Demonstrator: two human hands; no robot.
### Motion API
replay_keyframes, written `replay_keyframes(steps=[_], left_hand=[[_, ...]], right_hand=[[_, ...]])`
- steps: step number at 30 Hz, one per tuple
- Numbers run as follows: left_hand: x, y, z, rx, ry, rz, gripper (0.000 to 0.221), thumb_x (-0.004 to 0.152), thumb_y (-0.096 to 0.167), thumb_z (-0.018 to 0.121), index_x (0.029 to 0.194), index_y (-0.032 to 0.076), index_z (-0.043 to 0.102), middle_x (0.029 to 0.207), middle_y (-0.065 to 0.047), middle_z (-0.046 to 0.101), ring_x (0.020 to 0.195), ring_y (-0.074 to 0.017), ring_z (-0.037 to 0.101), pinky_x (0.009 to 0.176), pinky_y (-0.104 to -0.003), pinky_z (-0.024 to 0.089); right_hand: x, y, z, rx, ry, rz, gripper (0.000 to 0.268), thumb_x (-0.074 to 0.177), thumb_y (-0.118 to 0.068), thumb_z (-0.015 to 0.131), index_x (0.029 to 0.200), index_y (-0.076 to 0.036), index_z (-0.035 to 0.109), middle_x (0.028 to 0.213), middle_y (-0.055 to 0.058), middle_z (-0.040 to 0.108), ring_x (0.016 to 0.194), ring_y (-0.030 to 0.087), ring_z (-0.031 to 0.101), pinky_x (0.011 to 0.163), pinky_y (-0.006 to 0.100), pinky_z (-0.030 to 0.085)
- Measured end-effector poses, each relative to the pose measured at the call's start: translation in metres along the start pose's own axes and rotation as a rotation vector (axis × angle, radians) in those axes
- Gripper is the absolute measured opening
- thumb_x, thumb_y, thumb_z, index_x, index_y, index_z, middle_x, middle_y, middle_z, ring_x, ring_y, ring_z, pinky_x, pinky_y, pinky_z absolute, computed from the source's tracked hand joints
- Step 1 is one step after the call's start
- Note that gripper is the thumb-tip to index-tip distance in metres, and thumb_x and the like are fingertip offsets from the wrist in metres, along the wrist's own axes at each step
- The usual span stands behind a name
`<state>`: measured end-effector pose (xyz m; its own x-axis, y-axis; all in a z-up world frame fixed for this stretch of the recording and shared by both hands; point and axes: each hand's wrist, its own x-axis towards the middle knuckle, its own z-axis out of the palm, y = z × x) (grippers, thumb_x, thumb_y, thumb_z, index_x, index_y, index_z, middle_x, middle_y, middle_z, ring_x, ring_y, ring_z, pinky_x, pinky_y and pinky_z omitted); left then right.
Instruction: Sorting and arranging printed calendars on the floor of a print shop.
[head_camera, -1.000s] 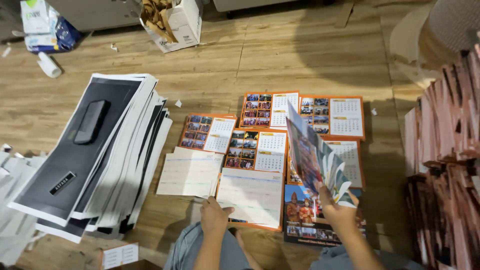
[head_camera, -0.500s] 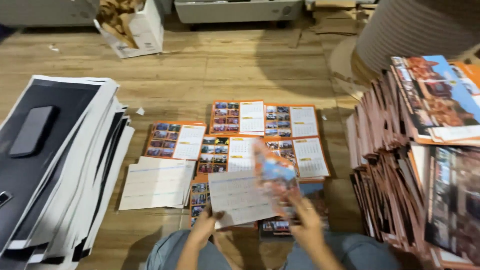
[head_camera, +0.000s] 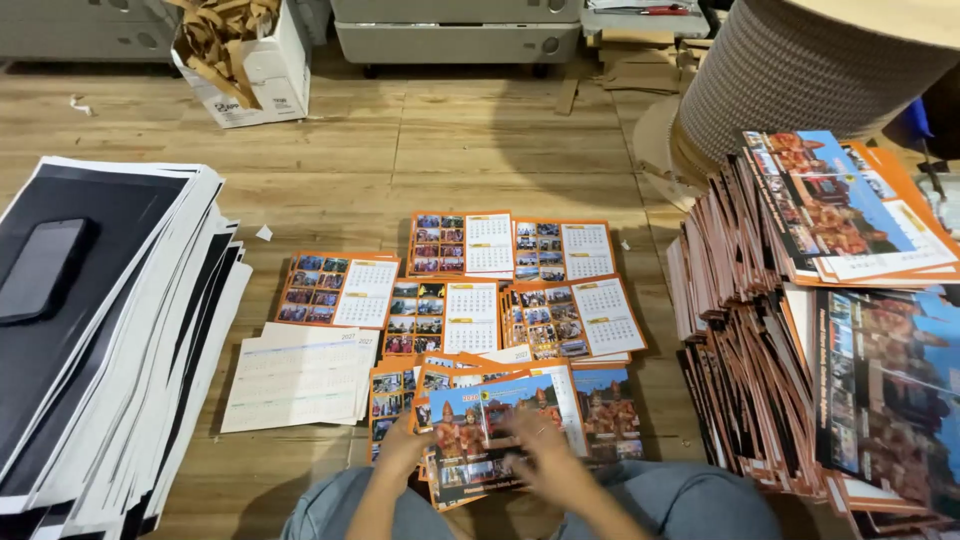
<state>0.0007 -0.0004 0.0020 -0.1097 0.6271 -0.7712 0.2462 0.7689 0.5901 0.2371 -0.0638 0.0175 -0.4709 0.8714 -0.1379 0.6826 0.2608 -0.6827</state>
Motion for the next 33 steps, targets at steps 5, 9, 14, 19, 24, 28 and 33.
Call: replay_keyframes(steps=[5, 9, 14, 19, 24, 28, 33], left_hand=[[-0.007, 0.001, 0.000, -0.023, -0.056, 0.024, 0.096, 0.075, 0.047, 0.065, 0.148, 0.015, 0.013, 0.156, -0.002, 0.008, 0.141, -0.0275, 0.021, 0.113, -0.047, 0.028], [0.007, -0.008, 0.011, 0.040, -0.118, -0.011, 0.092, 0.078, 0.045, 0.066, 0.148, 0.015, 0.015, 0.154, -0.007, 0.017, 0.140, -0.0286, 0.026, 0.114, -0.047, 0.027], [-0.019, -0.009, 0.016, 0.143, 0.000, 0.364, 0.055, 0.084, 0.017, 0.061, 0.136, 0.020, 0.043, 0.131, -0.001, 0.056, 0.121, -0.0242, 0.053, 0.100, -0.037, 0.039], [-0.058, 0.001, 0.010, -0.013, -0.080, 0.530, 0.052, 0.080, 0.022, 0.066, 0.130, 0.015, 0.051, 0.126, -0.003, 0.062, 0.118, -0.0199, 0.056, 0.099, -0.034, 0.042], [-0.042, -0.013, 0.018, -0.113, 0.021, 0.587, 0.033, 0.072, 0.015, 0.076, 0.104, 0.007, 0.071, 0.091, -0.005, 0.076, 0.087, -0.0152, 0.069, 0.081, -0.026, 0.051], [-0.026, -0.022, 0.026, 0.155, 0.411, 0.818, 0.048, 0.070, 0.036, 0.081, 0.052, 0.010, 0.045, 0.047, 0.000, 0.041, 0.045, -0.0104, 0.030, 0.047, -0.027, 0.023], [-0.037, -0.015, 0.027, 0.024, 0.353, 0.970, 0.020, 0.073, 0.021, 0.077, 0.068, 0.012, 0.060, 0.064, 0.001, 0.058, 0.063, -0.0113, 0.056, 0.056, -0.026, 0.041]], right_hand=[[0.011, 0.175, 0.045, 0.046, 0.773, 0.684, 0.059, 0.073, -0.035, 0.068, 0.125, -0.013, 0.053, 0.109, 0.015, 0.060, 0.095, 0.032, 0.063, 0.083, 0.047, 0.049], [0.012, 0.141, 0.040, 0.419, 0.470, 0.895, 0.045, 0.081, -0.036, 0.066, 0.120, -0.017, 0.057, 0.113, 0.004, 0.067, 0.093, 0.021, 0.068, 0.078, 0.037, 0.054], [0.017, 0.146, 0.064, 0.629, 0.498, 0.763, 0.048, 0.075, -0.024, 0.072, 0.119, -0.012, 0.059, 0.102, 0.007, 0.069, 0.094, 0.020, 0.065, 0.083, 0.032, 0.050], [0.000, 0.066, -0.012, 1.006, 0.601, 0.748, 0.091, 0.057, -0.016, 0.081, 0.137, -0.009, 0.036, 0.135, 0.011, 0.052, 0.119, 0.025, 0.051, 0.102, 0.040, 0.038], [-0.015, 0.058, -0.028, 1.182, 0.680, 0.466, 0.047, 0.066, 0.011, 0.074, 0.110, -0.001, 0.061, 0.091, 0.013, 0.068, 0.084, 0.026, 0.065, 0.081, 0.036, 0.052], [-0.023, 0.051, -0.021, 1.021, 0.869, 0.368, 0.031, 0.074, -0.007, 0.073, 0.103, -0.002, 0.063, 0.087, 0.012, 0.069, 0.079, 0.022, 0.065, 0.073, 0.034, 0.052], [-0.026, 0.059, -0.016, 0.955, 0.876, 0.273, 0.029, 0.072, -0.003, 0.075, 0.098, -0.004, 0.063, 0.072, 0.006, 0.062, 0.065, 0.015, 0.058, 0.060, 0.029, 0.051]])
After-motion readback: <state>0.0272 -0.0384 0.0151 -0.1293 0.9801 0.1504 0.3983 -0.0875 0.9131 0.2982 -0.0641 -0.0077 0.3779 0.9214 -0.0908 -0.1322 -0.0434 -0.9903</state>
